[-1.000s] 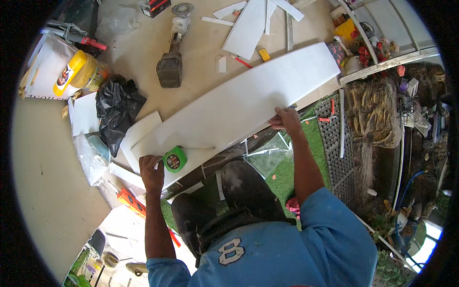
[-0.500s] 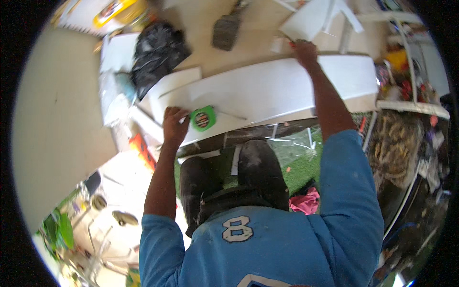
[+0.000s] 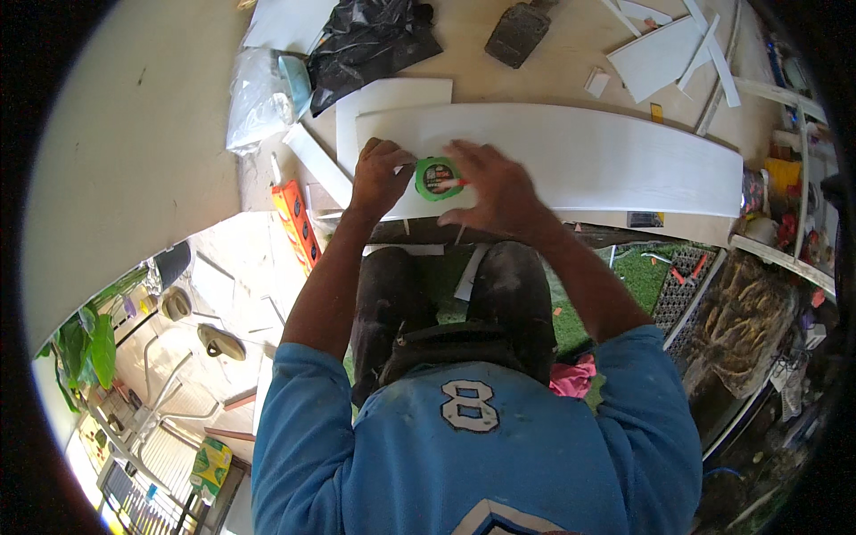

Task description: The person measures and marks white rectangular panels with a tape measure, pencil, and ruler, then cuts them with an angle grinder. The person repeats the measure-mark-cut cycle on multiple panels and inspects the cut edges.

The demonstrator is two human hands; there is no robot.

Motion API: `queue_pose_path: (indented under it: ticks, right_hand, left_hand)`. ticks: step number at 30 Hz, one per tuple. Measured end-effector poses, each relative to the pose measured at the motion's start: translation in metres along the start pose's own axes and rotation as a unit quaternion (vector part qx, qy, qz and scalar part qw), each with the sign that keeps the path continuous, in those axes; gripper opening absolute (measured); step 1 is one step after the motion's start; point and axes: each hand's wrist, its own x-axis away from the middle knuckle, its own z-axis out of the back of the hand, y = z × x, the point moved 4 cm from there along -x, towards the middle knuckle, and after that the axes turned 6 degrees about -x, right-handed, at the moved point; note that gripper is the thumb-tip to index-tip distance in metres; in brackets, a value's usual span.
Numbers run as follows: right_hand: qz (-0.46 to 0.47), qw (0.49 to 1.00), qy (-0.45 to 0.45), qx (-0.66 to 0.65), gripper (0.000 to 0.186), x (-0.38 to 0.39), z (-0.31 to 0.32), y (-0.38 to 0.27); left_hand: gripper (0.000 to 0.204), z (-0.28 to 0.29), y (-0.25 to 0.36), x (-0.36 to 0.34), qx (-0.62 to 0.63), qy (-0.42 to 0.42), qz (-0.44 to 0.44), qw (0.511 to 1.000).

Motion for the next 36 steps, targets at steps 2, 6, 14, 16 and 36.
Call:
queue_pose_path:
  ticks: [2,6,14,16,36]
  right_hand:
    - [-0.013,0.999,-0.03,0.043,0.098,-0.006,-0.032,-0.017]
    - [-0.068,0.989,-0.093,0.093,0.091,-0.011,-0.037,-0.005]
    - [-0.117,0.966,-0.113,0.2,0.086,0.057,0.087,0.09]
    - [-0.141,0.957,-0.124,0.222,0.087,0.078,0.114,0.108]
    - [-0.135,0.968,0.024,0.211,0.073,0.065,0.072,0.081]
  left_hand:
    - [0.013,0.0,-0.002,0.002,-0.004,-0.011,0.006,1.0]
    - [0.01,0.0,-0.01,-0.002,-0.002,-0.04,0.002,0.999]
    - [0.005,-0.005,-0.013,-0.012,0.006,-0.052,0.027,0.998]
    - [0.007,-0.006,-0.01,-0.016,-0.004,-0.056,0.024,0.998]
    - [0.012,-0.05,-0.003,-0.049,-0.069,-0.149,0.008,0.986]
